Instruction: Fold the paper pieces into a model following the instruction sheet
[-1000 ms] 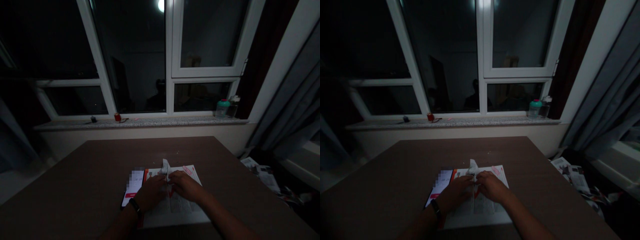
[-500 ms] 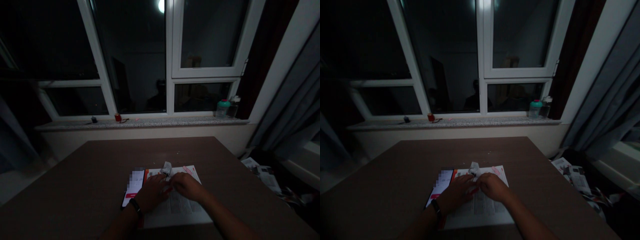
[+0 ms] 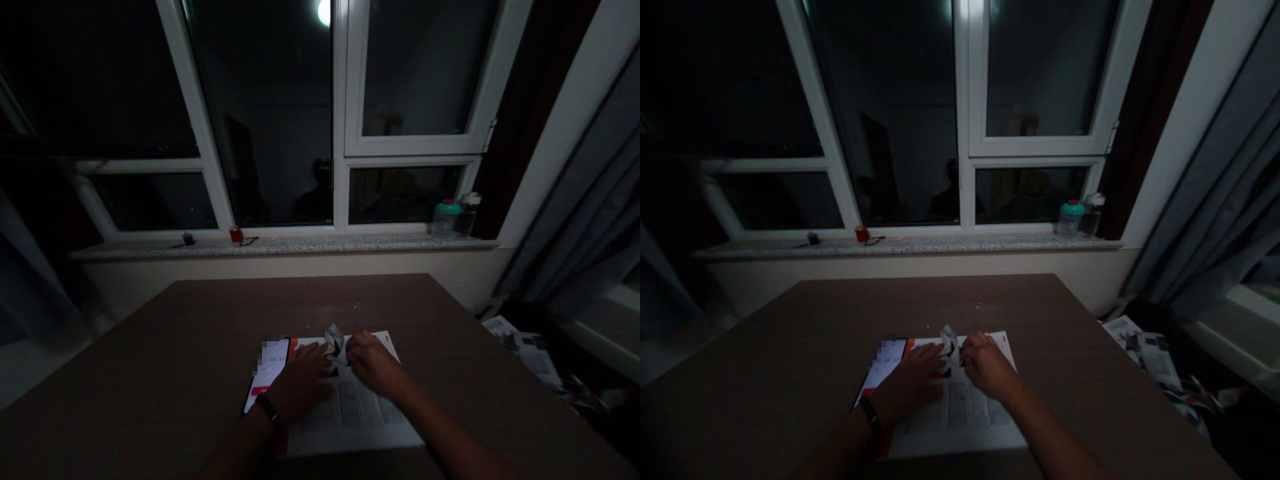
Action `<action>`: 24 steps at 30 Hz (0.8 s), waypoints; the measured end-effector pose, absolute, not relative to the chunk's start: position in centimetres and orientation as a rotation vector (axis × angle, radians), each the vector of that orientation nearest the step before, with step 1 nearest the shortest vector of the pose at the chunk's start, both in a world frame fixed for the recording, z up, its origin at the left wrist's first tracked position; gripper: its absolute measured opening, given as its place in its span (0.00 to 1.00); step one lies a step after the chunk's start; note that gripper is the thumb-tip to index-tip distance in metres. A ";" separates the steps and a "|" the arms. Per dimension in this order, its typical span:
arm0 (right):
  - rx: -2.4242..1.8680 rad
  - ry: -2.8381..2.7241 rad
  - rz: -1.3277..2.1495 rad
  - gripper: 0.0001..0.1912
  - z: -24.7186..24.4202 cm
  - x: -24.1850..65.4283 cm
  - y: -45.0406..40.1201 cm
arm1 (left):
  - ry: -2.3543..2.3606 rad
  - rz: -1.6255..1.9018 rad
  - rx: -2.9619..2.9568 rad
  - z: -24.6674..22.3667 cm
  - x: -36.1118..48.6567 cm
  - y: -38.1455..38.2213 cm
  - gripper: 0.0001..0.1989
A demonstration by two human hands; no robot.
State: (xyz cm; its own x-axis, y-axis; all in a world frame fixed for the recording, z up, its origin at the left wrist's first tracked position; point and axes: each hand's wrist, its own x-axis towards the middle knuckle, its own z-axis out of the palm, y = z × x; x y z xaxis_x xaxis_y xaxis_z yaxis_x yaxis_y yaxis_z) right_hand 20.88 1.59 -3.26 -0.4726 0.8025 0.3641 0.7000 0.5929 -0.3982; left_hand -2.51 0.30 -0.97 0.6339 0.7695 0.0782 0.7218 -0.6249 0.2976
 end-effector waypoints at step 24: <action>-1.490 -2.110 0.258 0.05 -3.7 19.6 1.8 | 1.192 0.286 2.704 -0.5 -0.9 -1.0 0.21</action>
